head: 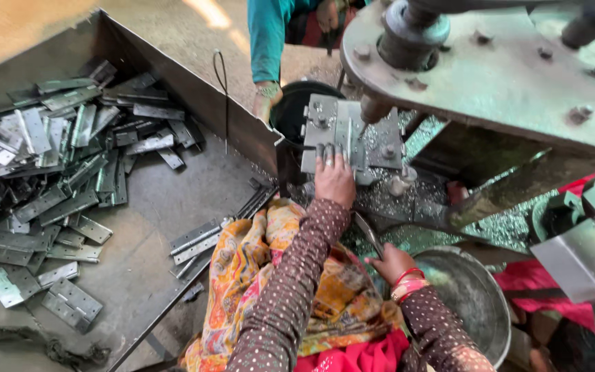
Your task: The person picks up metal plates from a large container, places them individually into a machine jig, and operates the industrial punch machine to process them.
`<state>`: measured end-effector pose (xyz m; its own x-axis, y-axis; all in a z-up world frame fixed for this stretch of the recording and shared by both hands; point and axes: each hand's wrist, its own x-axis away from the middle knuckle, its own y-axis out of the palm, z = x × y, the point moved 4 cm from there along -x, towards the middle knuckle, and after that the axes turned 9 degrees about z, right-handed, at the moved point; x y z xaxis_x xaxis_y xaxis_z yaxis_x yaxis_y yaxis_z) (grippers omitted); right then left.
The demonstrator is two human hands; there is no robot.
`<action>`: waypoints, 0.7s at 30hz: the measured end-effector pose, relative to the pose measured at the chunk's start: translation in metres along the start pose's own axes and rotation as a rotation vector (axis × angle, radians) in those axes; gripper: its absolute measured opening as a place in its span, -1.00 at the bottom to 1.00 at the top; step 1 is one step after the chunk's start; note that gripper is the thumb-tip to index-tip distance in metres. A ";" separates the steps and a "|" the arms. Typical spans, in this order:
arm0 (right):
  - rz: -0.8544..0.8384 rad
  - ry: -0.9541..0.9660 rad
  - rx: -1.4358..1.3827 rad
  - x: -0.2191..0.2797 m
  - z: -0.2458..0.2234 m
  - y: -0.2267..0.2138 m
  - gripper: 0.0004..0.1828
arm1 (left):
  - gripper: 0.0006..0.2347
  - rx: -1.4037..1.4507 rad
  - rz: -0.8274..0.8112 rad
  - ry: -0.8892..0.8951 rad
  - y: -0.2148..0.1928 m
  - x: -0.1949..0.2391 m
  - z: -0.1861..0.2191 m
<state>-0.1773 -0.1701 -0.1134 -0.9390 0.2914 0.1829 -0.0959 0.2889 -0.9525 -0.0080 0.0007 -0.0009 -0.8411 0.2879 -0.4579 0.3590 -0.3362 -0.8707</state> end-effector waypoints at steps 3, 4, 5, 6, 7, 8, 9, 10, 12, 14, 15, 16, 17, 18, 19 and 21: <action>-0.126 0.002 0.125 -0.031 -0.010 -0.039 -0.28 | -0.67 -0.012 -0.048 0.017 0.001 -0.016 0.006; -0.172 -0.003 0.161 -0.043 -0.016 -0.050 -0.27 | -0.69 -0.023 -0.070 0.012 0.004 -0.021 0.006; -0.223 -0.003 0.197 -0.043 -0.018 -0.056 -0.25 | -0.70 -0.031 -0.098 0.009 0.007 -0.023 0.008; -0.226 0.002 0.198 -0.040 -0.020 -0.058 -0.24 | -0.70 -0.017 -0.141 -0.004 0.011 -0.026 0.009; -0.221 0.006 0.199 -0.037 -0.021 -0.059 -0.23 | -0.70 -0.002 -0.177 -0.015 0.014 -0.032 0.009; -0.216 0.011 0.201 -0.034 -0.020 -0.058 -0.22 | -0.70 0.013 -0.212 -0.027 0.016 -0.038 0.009; -0.161 0.011 0.118 -0.026 -0.018 -0.052 -0.26 | -0.69 0.026 -0.193 -0.034 0.016 -0.041 0.009; -0.105 0.010 0.035 -0.007 -0.016 -0.039 -0.29 | -0.68 0.039 -0.174 -0.042 0.016 -0.043 0.008; -0.004 0.016 -0.076 0.011 -0.010 -0.018 -0.33 | -0.67 0.023 -0.162 -0.021 0.014 -0.044 0.004; 0.078 0.021 -0.110 0.015 0.003 -0.008 -0.35 | -0.66 -0.019 -0.173 0.012 0.015 -0.041 0.005; 0.042 0.013 -0.091 0.023 0.003 0.001 -0.33 | -0.67 0.010 -0.181 0.002 0.014 -0.028 0.004; 0.005 0.004 -0.073 0.025 0.002 0.003 -0.32 | -0.67 0.039 -0.189 -0.007 0.013 -0.017 0.004; -0.009 -0.019 -0.053 0.006 -0.002 -0.005 -0.31 | -0.67 0.063 -0.171 -0.018 0.012 -0.023 0.002; -0.072 0.003 -0.005 -0.009 -0.005 -0.013 -0.29 | -0.68 0.056 -0.144 -0.008 0.012 -0.031 0.001; -0.142 0.028 0.050 -0.019 -0.005 -0.024 -0.28 | -0.68 0.054 -0.123 -0.004 0.012 -0.036 0.001; -0.208 0.018 0.131 -0.040 -0.010 -0.045 -0.25 | -0.70 0.041 -0.108 -0.001 0.015 -0.042 0.000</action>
<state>-0.1324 -0.1853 -0.0754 -0.8886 0.2546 0.3816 -0.3296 0.2243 -0.9171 0.0332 -0.0162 0.0050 -0.8747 0.3233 -0.3612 0.2489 -0.3398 -0.9070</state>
